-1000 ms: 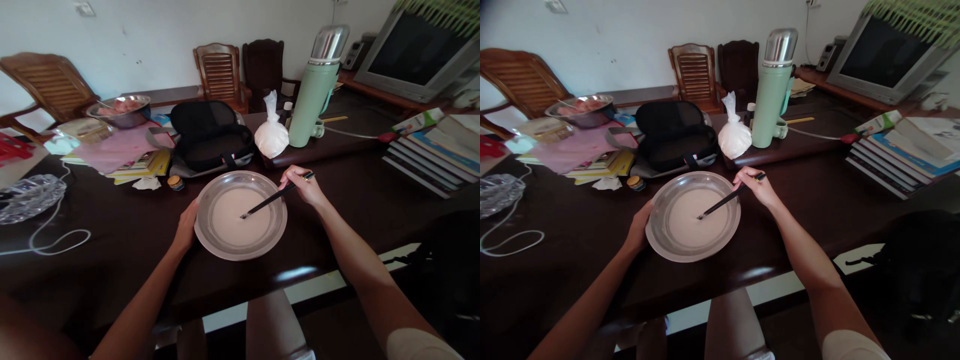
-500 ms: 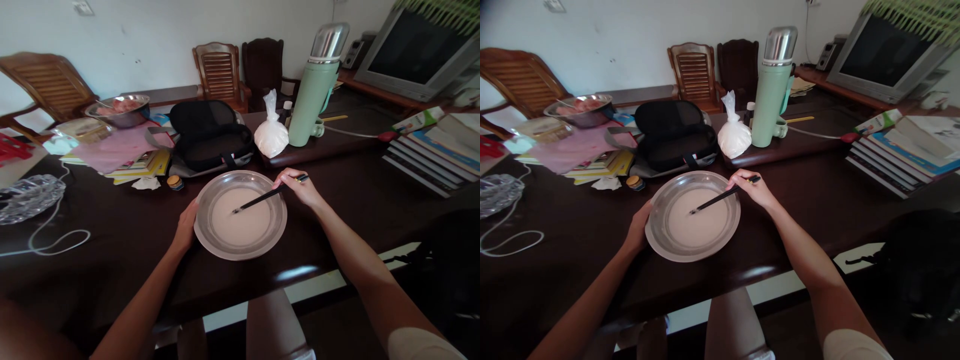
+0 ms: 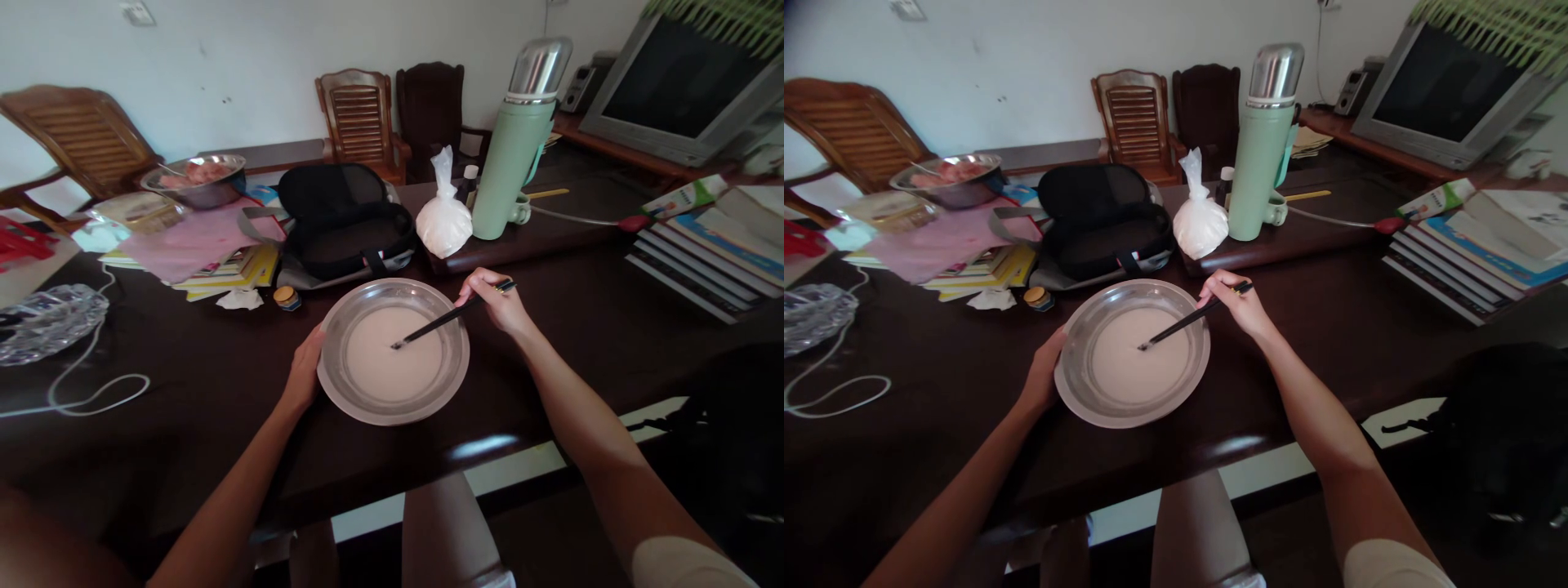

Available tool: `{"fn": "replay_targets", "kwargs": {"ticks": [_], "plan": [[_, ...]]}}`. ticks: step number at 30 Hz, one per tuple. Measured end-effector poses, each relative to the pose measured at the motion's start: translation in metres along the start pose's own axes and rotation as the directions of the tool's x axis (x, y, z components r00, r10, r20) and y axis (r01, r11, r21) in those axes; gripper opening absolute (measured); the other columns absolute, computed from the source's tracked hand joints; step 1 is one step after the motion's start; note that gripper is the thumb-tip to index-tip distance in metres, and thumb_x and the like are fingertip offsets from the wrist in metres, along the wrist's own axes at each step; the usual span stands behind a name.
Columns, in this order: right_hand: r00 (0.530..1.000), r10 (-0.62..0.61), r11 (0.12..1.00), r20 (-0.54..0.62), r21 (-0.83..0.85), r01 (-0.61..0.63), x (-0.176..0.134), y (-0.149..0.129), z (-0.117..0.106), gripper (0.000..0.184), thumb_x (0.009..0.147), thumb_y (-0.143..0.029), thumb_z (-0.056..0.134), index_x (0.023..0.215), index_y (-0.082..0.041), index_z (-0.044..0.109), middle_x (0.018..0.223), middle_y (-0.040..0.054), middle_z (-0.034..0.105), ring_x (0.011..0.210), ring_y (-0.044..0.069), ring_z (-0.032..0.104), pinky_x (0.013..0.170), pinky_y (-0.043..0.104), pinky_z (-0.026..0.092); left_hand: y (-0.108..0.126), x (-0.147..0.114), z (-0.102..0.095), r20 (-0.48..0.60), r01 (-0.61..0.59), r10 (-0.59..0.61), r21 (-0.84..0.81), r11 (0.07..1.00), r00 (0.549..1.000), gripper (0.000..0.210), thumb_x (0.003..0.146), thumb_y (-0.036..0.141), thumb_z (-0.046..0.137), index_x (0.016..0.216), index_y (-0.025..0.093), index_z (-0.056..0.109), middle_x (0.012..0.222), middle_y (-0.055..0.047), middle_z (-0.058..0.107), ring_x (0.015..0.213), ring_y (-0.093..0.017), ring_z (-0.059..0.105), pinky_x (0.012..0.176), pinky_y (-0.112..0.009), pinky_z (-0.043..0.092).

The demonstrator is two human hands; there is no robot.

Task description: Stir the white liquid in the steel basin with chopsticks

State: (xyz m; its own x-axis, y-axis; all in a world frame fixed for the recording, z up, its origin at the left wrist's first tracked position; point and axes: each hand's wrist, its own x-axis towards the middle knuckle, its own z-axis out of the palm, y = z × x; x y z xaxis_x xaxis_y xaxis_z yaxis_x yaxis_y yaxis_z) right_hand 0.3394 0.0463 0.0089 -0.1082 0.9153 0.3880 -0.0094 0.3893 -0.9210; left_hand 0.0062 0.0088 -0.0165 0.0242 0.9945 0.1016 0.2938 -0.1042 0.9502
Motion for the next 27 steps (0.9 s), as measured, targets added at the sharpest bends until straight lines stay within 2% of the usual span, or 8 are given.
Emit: {"fn": "replay_targets", "kwargs": {"ticks": [2, 5, 10, 15, 18, 21, 23, 27], "plan": [[0.999, 0.030, 0.999, 0.033, 0.035, -0.031, -0.0002, 0.0005, 0.0002, 0.030, 0.087, -0.048, 0.065, 0.073, -0.022, 0.070, 0.063, -0.0008, 0.072, 0.060, 0.015, 0.069, 0.063, 0.027, 0.052, -0.0012, 0.0001, -0.0003, -0.001, 0.003, -0.003, 0.000, 1.000, 1.000, 0.055, 0.093, 0.049, 0.042, 0.131, 0.014, 0.060, 0.138, -0.010, 0.059, 0.129, -0.031, 0.049, 0.111, -0.042, 0.034], [0.997, 0.031, 0.999, 0.075, -0.031, -0.029, 0.0000, -0.0010, 0.0018, 0.032, 0.086, -0.050, 0.065, 0.073, -0.021, 0.072, 0.069, 0.0016, 0.074, 0.067, 0.017, 0.071, 0.068, 0.029, 0.053, -0.0022, 0.0005, -0.0004, -0.007, 0.006, -0.006, 0.005, 1.000, 1.000, 0.056, 0.093, 0.050, 0.043, 0.131, 0.014, 0.061, 0.139, -0.010, 0.058, 0.131, -0.031, 0.047, 0.111, -0.042, 0.033], [1.000, -0.001, 0.999, 0.001, -0.034, 0.001, 0.0002, -0.0010, 0.0007, 0.033, 0.086, -0.050, 0.065, 0.072, -0.021, 0.071, 0.067, 0.0009, 0.073, 0.065, 0.016, 0.070, 0.068, 0.029, 0.053, -0.0033, 0.0008, 0.0000, 0.007, 0.014, -0.013, -0.038, 0.999, 1.000, 0.055, 0.094, 0.049, 0.043, 0.133, 0.015, 0.059, 0.139, -0.010, 0.058, 0.129, -0.030, 0.050, 0.110, -0.042, 0.035], [0.996, 0.029, 0.998, 0.089, -0.049, -0.025, -0.0005, -0.0016, 0.0019, 0.034, 0.086, -0.052, 0.064, 0.073, -0.021, 0.072, 0.069, 0.0021, 0.074, 0.068, 0.018, 0.071, 0.069, 0.031, 0.054, -0.0020, 0.0001, -0.0002, -0.002, 0.003, -0.003, -0.015, 1.000, 1.000, 0.051, 0.094, 0.047, 0.044, 0.132, 0.016, 0.060, 0.141, -0.009, 0.057, 0.130, -0.029, 0.049, 0.111, -0.040, 0.033], [0.998, -0.010, 0.995, 0.057, -0.096, 0.015, -0.0002, -0.0026, 0.0010, 0.035, 0.087, -0.051, 0.063, 0.072, -0.021, 0.072, 0.071, 0.0027, 0.075, 0.071, 0.018, 0.070, 0.072, 0.031, 0.053, 0.0002, -0.0001, 0.0001, -0.003, 0.011, -0.011, -0.020, 1.000, 1.000, 0.053, 0.093, 0.048, 0.044, 0.132, 0.016, 0.060, 0.139, -0.009, 0.058, 0.129, -0.030, 0.049, 0.111, -0.041, 0.034], [1.000, 0.025, 0.999, 0.008, -0.022, -0.025, -0.0002, -0.0016, 0.0000, 0.034, 0.085, -0.052, 0.065, 0.072, -0.021, 0.070, 0.064, 0.0007, 0.072, 0.062, 0.017, 0.069, 0.066, 0.030, 0.053, 0.0023, 0.0002, 0.0006, -0.009, 0.009, -0.009, -0.011, 1.000, 1.000, 0.054, 0.093, 0.049, 0.044, 0.130, 0.014, 0.062, 0.137, -0.010, 0.060, 0.128, -0.031, 0.050, 0.110, -0.042, 0.034], [0.997, 0.057, 0.998, 0.043, 0.013, -0.057, -0.0005, -0.0016, 0.0010, 0.034, 0.084, -0.053, 0.066, 0.072, -0.021, 0.070, 0.063, 0.0005, 0.072, 0.060, 0.017, 0.068, 0.063, 0.031, 0.053, 0.0025, 0.0005, 0.0007, -0.012, -0.002, 0.002, -0.003, 1.000, 1.000, 0.053, 0.093, 0.048, 0.044, 0.129, 0.013, 0.062, 0.137, -0.010, 0.060, 0.128, -0.031, 0.050, 0.111, -0.041, 0.033], [0.996, 0.013, 0.994, 0.083, -0.106, -0.004, -0.0002, -0.0038, 0.0025, 0.036, 0.085, -0.054, 0.064, 0.073, -0.021, 0.073, 0.073, 0.0029, 0.074, 0.072, 0.018, 0.069, 0.072, 0.032, 0.053, 0.0001, 0.0008, 0.0004, -0.001, -0.019, 0.019, -0.009, 1.000, 1.000, 0.052, 0.094, 0.047, 0.043, 0.131, 0.015, 0.061, 0.138, -0.009, 0.059, 0.130, -0.030, 0.049, 0.112, -0.042, 0.032]]}}
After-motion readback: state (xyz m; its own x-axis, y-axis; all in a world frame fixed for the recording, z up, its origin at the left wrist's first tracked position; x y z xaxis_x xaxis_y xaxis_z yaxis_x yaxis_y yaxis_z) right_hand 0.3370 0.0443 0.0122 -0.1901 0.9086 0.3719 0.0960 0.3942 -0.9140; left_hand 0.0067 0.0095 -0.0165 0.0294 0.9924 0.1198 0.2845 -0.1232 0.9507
